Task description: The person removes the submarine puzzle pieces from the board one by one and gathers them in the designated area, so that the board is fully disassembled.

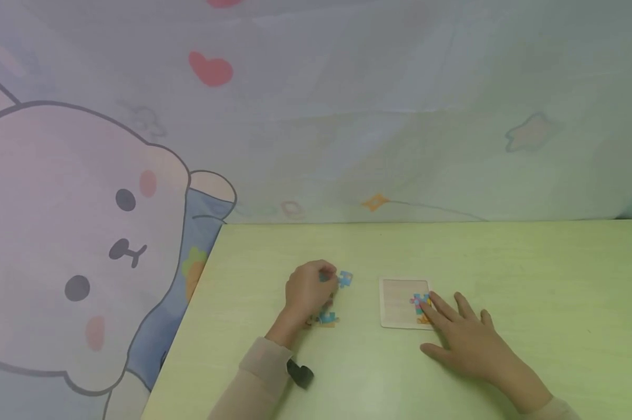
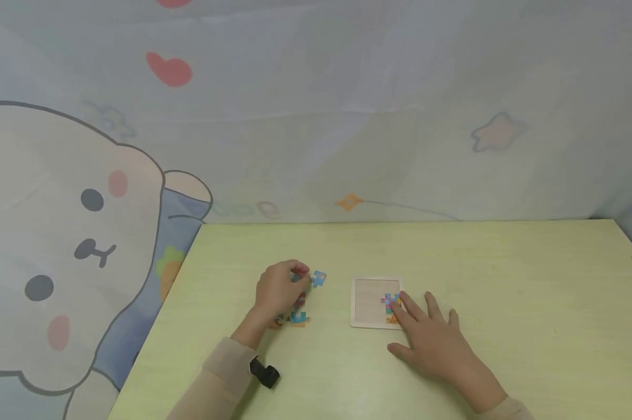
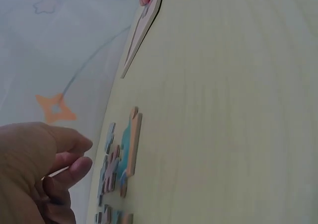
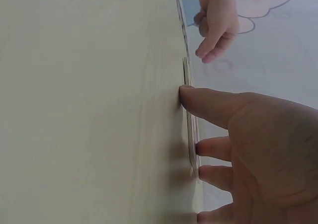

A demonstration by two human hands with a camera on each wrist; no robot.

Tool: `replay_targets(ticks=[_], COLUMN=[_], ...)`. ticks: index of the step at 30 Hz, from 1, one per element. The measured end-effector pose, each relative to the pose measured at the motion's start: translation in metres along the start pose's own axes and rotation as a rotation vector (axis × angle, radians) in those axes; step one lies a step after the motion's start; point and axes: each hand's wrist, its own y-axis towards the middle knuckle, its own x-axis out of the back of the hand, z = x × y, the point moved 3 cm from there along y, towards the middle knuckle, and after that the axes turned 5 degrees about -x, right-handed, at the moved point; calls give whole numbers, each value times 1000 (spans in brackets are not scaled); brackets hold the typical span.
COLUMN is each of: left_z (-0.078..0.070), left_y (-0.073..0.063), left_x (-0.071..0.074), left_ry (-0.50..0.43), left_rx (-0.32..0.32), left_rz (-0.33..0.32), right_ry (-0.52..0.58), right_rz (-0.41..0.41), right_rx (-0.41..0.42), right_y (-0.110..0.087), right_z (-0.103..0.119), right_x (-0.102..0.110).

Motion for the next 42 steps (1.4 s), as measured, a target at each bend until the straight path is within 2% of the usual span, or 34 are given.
replay_targets(ticks=[4,7,13,19,22,29,35,42], left_z=[-4,-11,-41,-72,-81,-89,-94,-95], left_y=[2,3,0,3,5,10,11,11], left_x=[2,-4,-32,-60,-70,-91,-99,-105], left_ry=[71,75,82,129,141,147,136,184], left_rx=[-91,-127,-241,-325,-327,-311,-287,-263], left_rz=[67,111,211,238,249,275,286,289], right_ry=[1,4,-13,5,8,-40,-55,-56], right_rz=[5,10,7,13,7,-13,-23,-25], right_rx=[-4,-5,-1,0,9,33,42,44], right_y=[0,0,0,-4,-7,-17,-23,-26], right_z=[0,-1,-1,-5,-5,-3,-4,0], right_x=[-1,-2,-2,-2,-3,-3,-7,-8])
